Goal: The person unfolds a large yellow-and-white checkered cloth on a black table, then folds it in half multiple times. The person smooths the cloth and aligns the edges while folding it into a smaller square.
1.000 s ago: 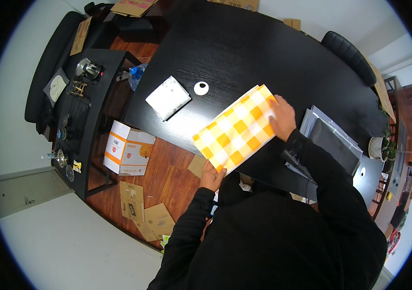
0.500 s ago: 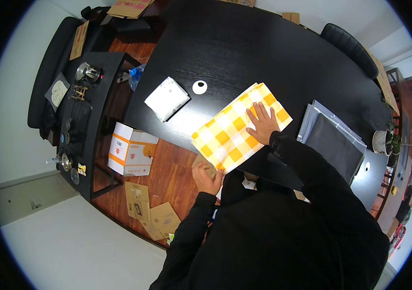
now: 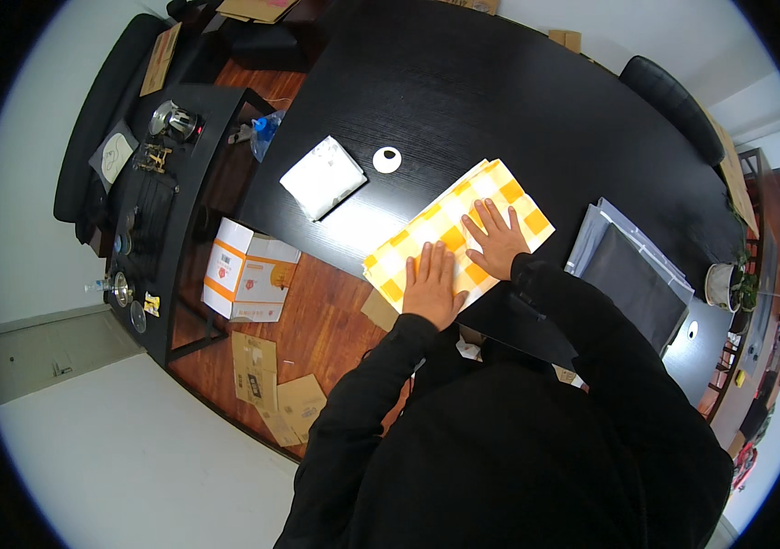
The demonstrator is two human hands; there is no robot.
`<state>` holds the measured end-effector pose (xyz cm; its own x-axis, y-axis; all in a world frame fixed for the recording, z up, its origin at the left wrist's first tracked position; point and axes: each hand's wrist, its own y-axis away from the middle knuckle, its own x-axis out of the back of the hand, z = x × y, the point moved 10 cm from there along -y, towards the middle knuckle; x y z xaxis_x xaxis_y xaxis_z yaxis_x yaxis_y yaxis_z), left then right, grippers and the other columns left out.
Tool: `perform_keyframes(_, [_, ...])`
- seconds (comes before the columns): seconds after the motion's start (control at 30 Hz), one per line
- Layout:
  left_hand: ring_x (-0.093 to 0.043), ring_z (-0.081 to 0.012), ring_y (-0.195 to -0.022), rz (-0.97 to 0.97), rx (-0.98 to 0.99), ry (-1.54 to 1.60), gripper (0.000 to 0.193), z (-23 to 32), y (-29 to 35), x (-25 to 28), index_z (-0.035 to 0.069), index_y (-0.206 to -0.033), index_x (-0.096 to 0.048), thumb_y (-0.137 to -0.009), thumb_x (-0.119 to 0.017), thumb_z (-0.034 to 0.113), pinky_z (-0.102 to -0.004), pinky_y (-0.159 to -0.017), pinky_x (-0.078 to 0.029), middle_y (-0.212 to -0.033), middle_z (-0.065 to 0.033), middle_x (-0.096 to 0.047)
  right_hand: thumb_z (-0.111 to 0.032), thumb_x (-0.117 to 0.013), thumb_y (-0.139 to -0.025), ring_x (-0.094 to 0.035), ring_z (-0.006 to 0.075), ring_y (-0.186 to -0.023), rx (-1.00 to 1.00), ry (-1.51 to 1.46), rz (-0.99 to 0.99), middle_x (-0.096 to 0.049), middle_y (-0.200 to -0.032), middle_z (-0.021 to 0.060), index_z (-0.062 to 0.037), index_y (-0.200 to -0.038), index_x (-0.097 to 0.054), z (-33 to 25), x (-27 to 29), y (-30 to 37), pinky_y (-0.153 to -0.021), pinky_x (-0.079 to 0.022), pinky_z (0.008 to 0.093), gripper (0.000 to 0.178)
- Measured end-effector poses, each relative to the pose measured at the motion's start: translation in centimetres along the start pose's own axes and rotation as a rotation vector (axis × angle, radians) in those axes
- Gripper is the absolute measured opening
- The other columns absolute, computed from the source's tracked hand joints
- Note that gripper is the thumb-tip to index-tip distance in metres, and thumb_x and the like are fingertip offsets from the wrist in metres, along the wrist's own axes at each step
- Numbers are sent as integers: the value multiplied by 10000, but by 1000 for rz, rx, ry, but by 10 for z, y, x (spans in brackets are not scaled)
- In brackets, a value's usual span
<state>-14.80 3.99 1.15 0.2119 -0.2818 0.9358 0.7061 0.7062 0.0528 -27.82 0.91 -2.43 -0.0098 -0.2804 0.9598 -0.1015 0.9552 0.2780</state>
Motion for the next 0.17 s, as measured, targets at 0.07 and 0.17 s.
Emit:
perform_keyframes(0.07, [-114,-375,-1460,-55,25,-32,816,-1,-5,-20,2,-1462,-309,-867,-556,503,-602,-1129,-101,-1560,-209,-198,-537,-469,-932,-115,301,-1475,50,-16,0,-172,-1591,111,-223,-1500,-293,-7,-2,-4,-1139,-128,607,672])
perform_keyframes(0.17, [-88,-373,-1465,-75,56,-65,848,-8,-8,-40,12,-1482,-282,-865,-531,538,-597,-1136,-76,-1576,-192,-169,-533,-486,-926,-116,308,-1475,126,10,54,-172,-1589,123,-224,-1500,-293,-16,2,-12,-1142,-127,601,679])
